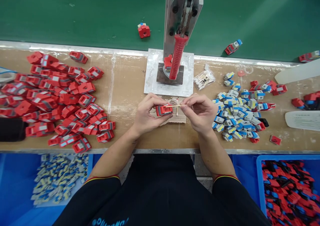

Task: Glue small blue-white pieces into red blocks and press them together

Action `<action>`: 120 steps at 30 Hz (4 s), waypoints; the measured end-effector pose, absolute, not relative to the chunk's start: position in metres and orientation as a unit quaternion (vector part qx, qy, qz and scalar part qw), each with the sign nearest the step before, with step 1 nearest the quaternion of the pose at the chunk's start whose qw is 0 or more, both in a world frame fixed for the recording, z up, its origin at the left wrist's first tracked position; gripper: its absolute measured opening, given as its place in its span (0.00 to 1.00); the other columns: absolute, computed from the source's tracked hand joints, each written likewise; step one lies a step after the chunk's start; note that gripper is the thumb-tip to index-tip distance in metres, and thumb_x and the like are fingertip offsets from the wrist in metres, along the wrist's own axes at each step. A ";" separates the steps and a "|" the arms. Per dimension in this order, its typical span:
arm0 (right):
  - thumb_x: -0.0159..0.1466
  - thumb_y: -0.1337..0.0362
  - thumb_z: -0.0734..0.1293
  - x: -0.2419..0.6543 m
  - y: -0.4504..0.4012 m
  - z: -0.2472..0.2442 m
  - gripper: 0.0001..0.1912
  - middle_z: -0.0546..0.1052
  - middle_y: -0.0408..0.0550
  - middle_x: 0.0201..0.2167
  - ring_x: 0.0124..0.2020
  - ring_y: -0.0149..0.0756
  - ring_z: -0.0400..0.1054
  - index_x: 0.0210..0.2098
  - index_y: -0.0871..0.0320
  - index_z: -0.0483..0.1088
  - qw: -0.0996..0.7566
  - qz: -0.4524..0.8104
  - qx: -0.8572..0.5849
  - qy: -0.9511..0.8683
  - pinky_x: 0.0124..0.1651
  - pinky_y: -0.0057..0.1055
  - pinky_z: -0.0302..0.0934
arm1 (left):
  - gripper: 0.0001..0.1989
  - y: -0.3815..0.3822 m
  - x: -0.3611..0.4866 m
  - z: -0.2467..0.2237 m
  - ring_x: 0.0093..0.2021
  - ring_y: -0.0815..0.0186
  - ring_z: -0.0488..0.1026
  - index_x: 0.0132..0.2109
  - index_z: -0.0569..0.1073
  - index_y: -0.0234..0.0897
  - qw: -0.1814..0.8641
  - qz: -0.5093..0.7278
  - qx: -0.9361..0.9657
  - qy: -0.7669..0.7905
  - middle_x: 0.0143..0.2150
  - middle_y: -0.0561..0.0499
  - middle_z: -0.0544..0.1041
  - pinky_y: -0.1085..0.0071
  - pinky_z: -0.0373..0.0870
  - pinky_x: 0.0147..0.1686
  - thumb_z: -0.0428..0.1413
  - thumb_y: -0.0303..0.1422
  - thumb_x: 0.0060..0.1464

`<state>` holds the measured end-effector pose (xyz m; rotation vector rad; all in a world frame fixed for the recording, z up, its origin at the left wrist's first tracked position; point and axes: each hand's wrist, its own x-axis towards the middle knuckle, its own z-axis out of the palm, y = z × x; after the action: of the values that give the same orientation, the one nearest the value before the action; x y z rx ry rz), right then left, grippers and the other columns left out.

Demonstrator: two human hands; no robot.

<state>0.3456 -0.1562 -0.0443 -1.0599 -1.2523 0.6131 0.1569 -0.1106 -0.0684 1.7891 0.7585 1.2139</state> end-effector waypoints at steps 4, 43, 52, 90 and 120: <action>0.66 0.56 0.75 0.348 -0.156 -0.044 0.11 0.81 0.43 0.27 0.26 0.33 0.72 0.32 0.51 0.73 0.634 0.243 -0.473 -0.562 0.27 0.33 0.65 | 0.17 -0.110 0.156 -0.067 0.37 0.63 0.79 0.44 0.81 0.42 0.409 0.479 0.708 0.320 0.39 0.49 0.79 0.65 0.77 0.37 0.75 0.38 0.49; 0.64 0.63 0.76 0.375 -0.153 -0.038 0.08 0.82 0.42 0.27 0.25 0.32 0.70 0.30 0.52 0.76 0.567 0.230 -0.490 -0.621 0.27 0.32 0.61 | 0.14 -0.101 0.153 -0.071 0.46 0.61 0.83 0.44 0.78 0.41 0.358 0.502 0.727 0.304 0.45 0.48 0.82 0.63 0.81 0.46 0.73 0.35 0.54; 0.62 0.60 0.78 0.349 -0.154 -0.040 0.10 0.83 0.43 0.27 0.24 0.31 0.72 0.29 0.53 0.75 0.614 0.319 -0.456 -0.560 0.26 0.31 0.64 | 0.13 -0.103 0.157 -0.071 0.45 0.63 0.84 0.45 0.77 0.41 0.290 0.504 0.765 0.277 0.43 0.50 0.83 0.68 0.82 0.42 0.72 0.32 0.56; 0.60 0.61 0.78 0.356 -0.154 -0.045 0.09 0.83 0.43 0.27 0.23 0.30 0.69 0.28 0.53 0.76 0.583 0.354 -0.485 -0.547 0.26 0.31 0.62 | 0.12 -0.104 0.153 -0.067 0.42 0.64 0.83 0.45 0.80 0.43 0.268 0.483 0.776 0.305 0.42 0.51 0.85 0.66 0.81 0.43 0.71 0.33 0.56; 0.64 0.67 0.74 0.390 -0.152 -0.037 0.06 0.82 0.42 0.28 0.27 0.33 0.69 0.31 0.51 0.76 0.478 0.228 -0.504 -0.683 0.31 0.33 0.63 | 0.12 -0.100 0.147 -0.063 0.40 0.63 0.83 0.43 0.82 0.42 0.329 0.492 0.738 0.325 0.40 0.50 0.83 0.68 0.82 0.39 0.73 0.33 0.52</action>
<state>0.3896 -0.1523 -0.0374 -1.2310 -1.6669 0.5568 0.1469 -0.1003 -0.0627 1.9299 0.8512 1.2874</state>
